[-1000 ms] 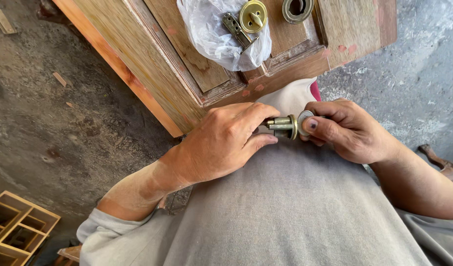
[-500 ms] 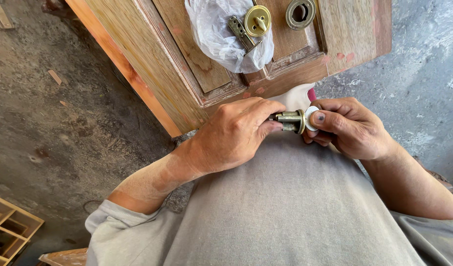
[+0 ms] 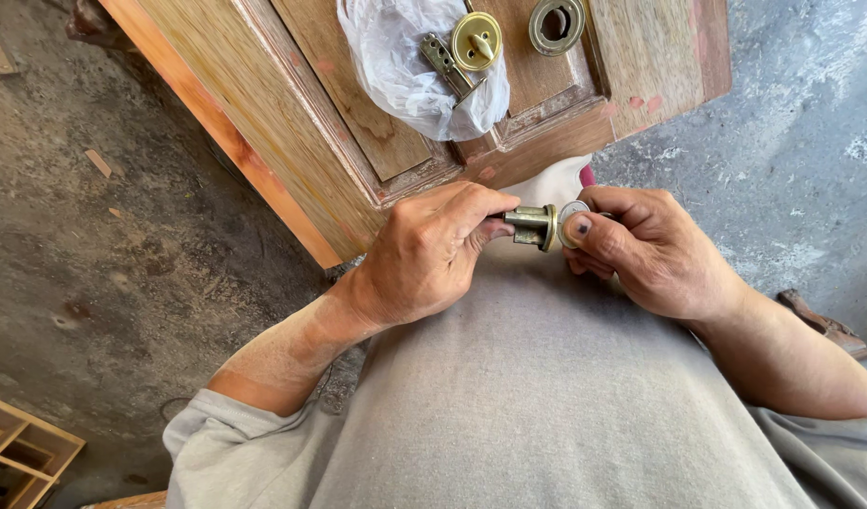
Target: The person sits with a wooden door panel on the ground and takes apart a brass door lock set on their lap, separating the latch body, cylinder, knob and rose components by hand and laying the parts on a plastic bag on the door. They continue pulling apart and rehandling the lock pieces throughout the clip.
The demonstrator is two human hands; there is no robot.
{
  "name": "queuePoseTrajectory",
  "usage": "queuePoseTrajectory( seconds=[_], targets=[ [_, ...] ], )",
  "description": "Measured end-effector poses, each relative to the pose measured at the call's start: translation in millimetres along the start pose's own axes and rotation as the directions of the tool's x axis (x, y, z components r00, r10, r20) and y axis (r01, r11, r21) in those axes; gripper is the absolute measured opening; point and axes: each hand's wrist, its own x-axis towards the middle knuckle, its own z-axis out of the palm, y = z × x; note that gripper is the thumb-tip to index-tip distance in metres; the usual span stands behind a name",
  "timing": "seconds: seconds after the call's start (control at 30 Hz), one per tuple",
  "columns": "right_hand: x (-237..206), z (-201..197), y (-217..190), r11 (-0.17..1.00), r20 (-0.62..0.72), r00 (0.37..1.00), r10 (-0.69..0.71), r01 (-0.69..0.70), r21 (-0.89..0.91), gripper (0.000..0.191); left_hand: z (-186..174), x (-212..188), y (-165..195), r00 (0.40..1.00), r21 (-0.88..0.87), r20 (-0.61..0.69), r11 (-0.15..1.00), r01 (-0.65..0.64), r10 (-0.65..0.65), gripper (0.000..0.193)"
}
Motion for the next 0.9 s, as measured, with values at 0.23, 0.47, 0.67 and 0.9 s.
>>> queuePoseTrajectory(
  seconds=[0.23,0.47,0.67,0.9],
  targets=[
    [-4,8,-9,0.881,-0.110,0.987,-0.119,0.054,-0.469,0.030,3,-1,-9,1.000,0.008,-0.008,1.000,0.000,0.000,0.027],
    [-4,8,-13,0.894,-0.065,0.985,-0.161,0.118,-0.431,0.027,4,-4,-12,1.000,-0.016,-0.016,1.000,-0.005,0.005,0.027],
    [3,-4,2,0.986,0.010,0.994,-0.113,0.113,-0.122,0.024,-2,6,1,0.999,0.013,0.039,1.000,0.022,-0.023,0.025],
    [19,-26,22,0.882,0.256,0.931,-0.260,0.121,0.456,0.025,-15,16,30,0.985,-0.063,0.133,0.991,0.119,-0.109,0.029]
  ],
)
